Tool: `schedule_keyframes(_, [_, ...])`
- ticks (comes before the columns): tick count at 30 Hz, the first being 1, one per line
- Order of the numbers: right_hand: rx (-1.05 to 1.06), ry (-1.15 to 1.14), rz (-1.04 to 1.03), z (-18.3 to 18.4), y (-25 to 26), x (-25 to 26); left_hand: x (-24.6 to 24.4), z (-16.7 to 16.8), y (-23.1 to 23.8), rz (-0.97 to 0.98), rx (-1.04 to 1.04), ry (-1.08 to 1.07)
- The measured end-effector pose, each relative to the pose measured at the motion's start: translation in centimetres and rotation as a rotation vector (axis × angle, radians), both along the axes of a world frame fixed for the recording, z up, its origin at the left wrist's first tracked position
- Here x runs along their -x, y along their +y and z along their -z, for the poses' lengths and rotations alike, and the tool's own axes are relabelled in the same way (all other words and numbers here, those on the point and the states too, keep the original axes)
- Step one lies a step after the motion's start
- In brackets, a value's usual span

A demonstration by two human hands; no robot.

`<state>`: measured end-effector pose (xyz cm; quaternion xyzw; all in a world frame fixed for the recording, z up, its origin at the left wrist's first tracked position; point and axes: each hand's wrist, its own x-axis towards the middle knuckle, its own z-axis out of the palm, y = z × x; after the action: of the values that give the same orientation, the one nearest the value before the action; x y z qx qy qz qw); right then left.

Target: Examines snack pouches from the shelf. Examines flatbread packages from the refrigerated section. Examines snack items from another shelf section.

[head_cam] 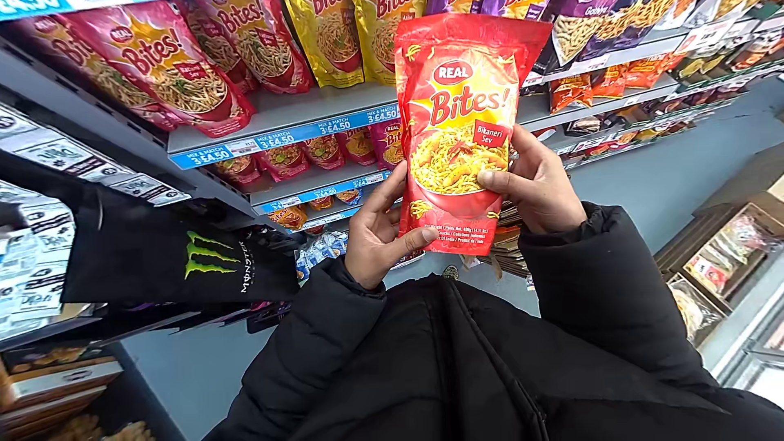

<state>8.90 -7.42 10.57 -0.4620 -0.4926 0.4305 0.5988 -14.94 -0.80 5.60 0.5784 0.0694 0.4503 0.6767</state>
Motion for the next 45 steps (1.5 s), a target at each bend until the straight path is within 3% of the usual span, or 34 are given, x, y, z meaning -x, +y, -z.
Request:
schedule_keyframes(11, [0.094,0.051,-0.034,1.1,1.3,-2.4,-1.9,0.9,0.8,0.013,0.035,0.009])
schedule_keyframes(21, [0.266,0.173,-0.027,2.2,5.7,-10.1,-8.5,1.5,3.6,-0.059,-0.015,0.215])
schedule_keyframes(26, [0.31,0.152,0.024,4.5,8.0,-14.9,-13.6,5.7,6.8,-0.076,0.062,0.417])
schedule_keyframes(32, [0.313,-0.056,0.132,10.6,11.0,-21.8,-16.8,7.6,7.9,-0.192,0.109,0.542])
schedule_keyframes(38, [0.519,-0.427,0.0,19.1,15.7,-29.0,-17.5,8.5,7.1,-0.235,0.201,0.562])
schedule_keyframes(41, [0.651,-0.505,-0.059,23.1,19.1,-30.6,-17.4,8.9,6.5,-0.292,0.246,0.601])
schedule_keyframes(45, [0.671,-0.512,-0.104,25.8,24.8,-30.7,-17.1,9.0,5.6,-0.352,0.304,0.668])
